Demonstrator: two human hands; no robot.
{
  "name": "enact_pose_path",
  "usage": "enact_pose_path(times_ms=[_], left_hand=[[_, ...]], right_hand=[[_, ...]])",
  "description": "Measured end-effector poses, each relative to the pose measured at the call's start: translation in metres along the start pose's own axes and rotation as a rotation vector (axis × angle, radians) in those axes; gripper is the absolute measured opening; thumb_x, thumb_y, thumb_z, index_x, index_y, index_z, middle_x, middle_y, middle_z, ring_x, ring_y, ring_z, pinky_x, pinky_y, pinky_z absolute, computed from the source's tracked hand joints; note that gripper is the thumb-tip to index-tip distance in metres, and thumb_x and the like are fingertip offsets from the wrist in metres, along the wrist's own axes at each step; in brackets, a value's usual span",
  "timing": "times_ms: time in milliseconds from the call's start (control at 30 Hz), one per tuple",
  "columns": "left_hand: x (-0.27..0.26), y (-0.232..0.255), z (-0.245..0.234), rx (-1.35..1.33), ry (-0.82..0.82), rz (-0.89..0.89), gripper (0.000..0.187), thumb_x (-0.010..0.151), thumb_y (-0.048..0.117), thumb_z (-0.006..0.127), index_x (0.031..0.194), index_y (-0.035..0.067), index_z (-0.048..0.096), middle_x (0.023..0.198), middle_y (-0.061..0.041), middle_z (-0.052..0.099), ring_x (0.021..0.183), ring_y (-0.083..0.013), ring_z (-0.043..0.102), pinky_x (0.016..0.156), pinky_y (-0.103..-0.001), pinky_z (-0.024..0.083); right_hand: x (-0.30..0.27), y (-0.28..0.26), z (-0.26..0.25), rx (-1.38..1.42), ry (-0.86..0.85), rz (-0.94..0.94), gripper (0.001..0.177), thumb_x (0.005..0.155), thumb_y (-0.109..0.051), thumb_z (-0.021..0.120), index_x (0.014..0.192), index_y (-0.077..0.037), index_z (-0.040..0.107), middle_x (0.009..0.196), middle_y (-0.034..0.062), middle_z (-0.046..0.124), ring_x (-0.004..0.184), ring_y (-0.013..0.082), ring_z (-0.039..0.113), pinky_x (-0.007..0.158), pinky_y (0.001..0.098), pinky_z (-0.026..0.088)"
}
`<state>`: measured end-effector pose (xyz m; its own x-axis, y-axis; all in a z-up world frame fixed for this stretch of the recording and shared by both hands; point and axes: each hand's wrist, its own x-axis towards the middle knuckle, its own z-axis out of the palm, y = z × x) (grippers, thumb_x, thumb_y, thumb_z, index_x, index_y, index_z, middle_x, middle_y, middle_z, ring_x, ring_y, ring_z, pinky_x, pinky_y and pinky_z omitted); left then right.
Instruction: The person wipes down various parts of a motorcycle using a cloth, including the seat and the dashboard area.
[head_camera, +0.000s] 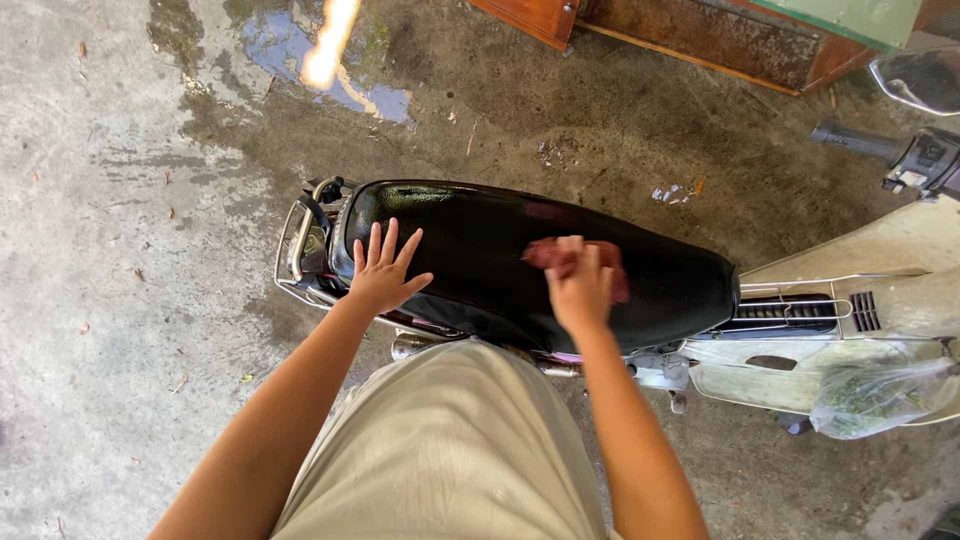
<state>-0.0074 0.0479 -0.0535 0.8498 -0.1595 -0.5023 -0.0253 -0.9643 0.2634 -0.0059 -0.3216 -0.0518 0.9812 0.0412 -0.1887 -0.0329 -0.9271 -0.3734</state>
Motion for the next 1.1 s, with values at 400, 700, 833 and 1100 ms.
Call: enact_pose_path(times_ms=[400, 700, 833, 1100], left_hand=[[-0.001, 0.003, 0.003, -0.019, 0.046, 0.003, 0.088, 0.092, 0.074, 0.046, 0.164, 0.036, 0.012, 0.171, -0.015, -0.004, 0.156, -0.0392, -0.011, 0.121, -0.062, -0.005], [-0.006, 0.003, -0.002, -0.054, 0.062, 0.042, 0.087, 0.091, 0.068, 0.053, 0.163, 0.035, 0.017, 0.172, -0.015, -0.001, 0.157, -0.0395, -0.008, 0.121, -0.063, -0.002], [-0.009, -0.022, -0.010, -0.155, 0.024, 0.184, 0.079, 0.094, 0.057, 0.056, 0.162, 0.036, 0.022, 0.173, -0.012, 0.001, 0.158, -0.0353, -0.007, 0.123, -0.056, 0.000], [-0.022, -0.040, -0.019, -0.262, 0.065, 0.287, 0.067, 0.098, 0.041, 0.060, 0.159, 0.034, 0.034, 0.174, -0.007, 0.011, 0.161, -0.0301, 0.003, 0.127, -0.050, 0.005]], right_hand=[[-0.010, -0.065, 0.030, 0.076, -0.091, -0.062, 0.070, 0.096, -0.039, 0.058, 0.159, -0.016, 0.034, 0.168, 0.0132, 0.022, 0.154, 0.0463, 0.013, 0.115, 0.0751, 0.014], [-0.011, -0.104, 0.016, 0.089, -0.269, -0.400, 0.066, 0.099, -0.036, 0.059, 0.158, -0.019, 0.035, 0.169, 0.0085, 0.026, 0.155, 0.0359, 0.019, 0.122, 0.0628, 0.018], [0.013, -0.046, 0.014, 0.142, -0.206, -0.181, 0.075, 0.096, -0.037, 0.059, 0.161, -0.014, 0.029, 0.166, 0.0128, 0.025, 0.154, 0.0397, 0.019, 0.120, 0.0625, 0.020], [0.008, -0.019, 0.023, 0.083, -0.048, 0.136, 0.069, 0.099, -0.035, 0.057, 0.160, -0.013, 0.032, 0.170, 0.0126, 0.022, 0.156, 0.0441, 0.014, 0.121, 0.0672, 0.013]])
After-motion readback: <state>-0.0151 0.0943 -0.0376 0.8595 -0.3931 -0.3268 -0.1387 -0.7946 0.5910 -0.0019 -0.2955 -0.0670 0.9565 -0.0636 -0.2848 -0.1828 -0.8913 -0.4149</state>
